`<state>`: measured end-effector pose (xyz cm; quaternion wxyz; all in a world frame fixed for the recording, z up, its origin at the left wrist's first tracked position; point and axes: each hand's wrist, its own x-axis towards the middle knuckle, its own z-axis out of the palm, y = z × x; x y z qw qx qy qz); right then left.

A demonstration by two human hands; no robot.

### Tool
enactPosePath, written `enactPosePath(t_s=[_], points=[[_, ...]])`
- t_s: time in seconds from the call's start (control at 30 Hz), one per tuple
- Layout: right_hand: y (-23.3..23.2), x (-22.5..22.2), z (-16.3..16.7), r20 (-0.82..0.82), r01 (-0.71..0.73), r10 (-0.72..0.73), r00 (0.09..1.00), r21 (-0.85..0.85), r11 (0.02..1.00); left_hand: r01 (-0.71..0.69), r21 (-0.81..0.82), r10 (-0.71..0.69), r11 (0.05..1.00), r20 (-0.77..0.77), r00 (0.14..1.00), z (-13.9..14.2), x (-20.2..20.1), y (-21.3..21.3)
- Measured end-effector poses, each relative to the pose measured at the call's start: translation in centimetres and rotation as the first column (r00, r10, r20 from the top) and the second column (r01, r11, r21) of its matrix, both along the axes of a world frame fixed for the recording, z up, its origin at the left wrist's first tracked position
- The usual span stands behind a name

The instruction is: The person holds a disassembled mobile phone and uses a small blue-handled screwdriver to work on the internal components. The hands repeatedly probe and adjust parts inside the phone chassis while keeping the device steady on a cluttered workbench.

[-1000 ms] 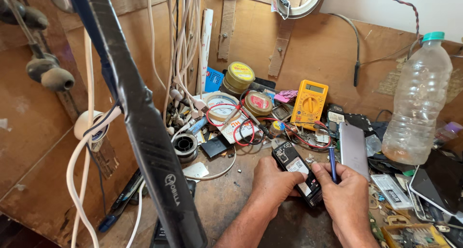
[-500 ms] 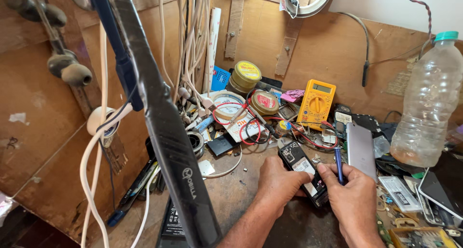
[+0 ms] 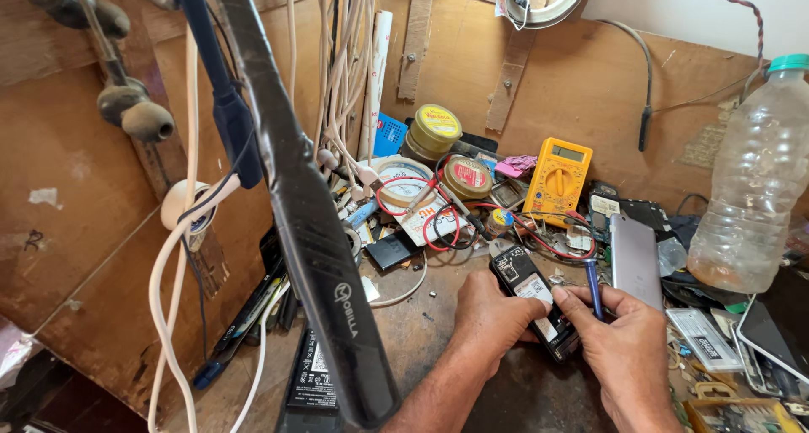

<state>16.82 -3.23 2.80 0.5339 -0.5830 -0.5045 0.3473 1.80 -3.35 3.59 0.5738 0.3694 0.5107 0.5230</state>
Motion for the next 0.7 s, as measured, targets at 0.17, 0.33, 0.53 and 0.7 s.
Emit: enactPosePath(t_s=[0.17, 0.33, 0.53, 0.7], points=[[-0.2, 0.7, 0.5, -0.155, -0.039, 0.020, 0.988, -0.121, 0.992, 0.002, -0.009, -0.002, 1.000, -0.016, 1.000, 0.0, 0.0, 0.0], [-0.4, 0.7, 0.8, -0.130, -0.029, 0.008, 0.992, -0.158, 0.987, 0.016, 0.015, -0.016, 1.000, 0.030, 0.999, -0.3, 0.1, 0.1], [-0.5, 0.3, 0.9, -0.069, 0.011, -0.024, 0.997, -0.177, 0.984, 0.018, 0.028, -0.020, 0.999, 0.067, 0.998, -0.8, 0.2, 0.4], [-0.4, 0.3, 0.6, -0.070, 0.004, -0.015, 0.997, -0.151, 0.988, 0.032, 0.020, -0.034, 0.999, 0.093, 0.995, -1.1, 0.2, 0.6]])
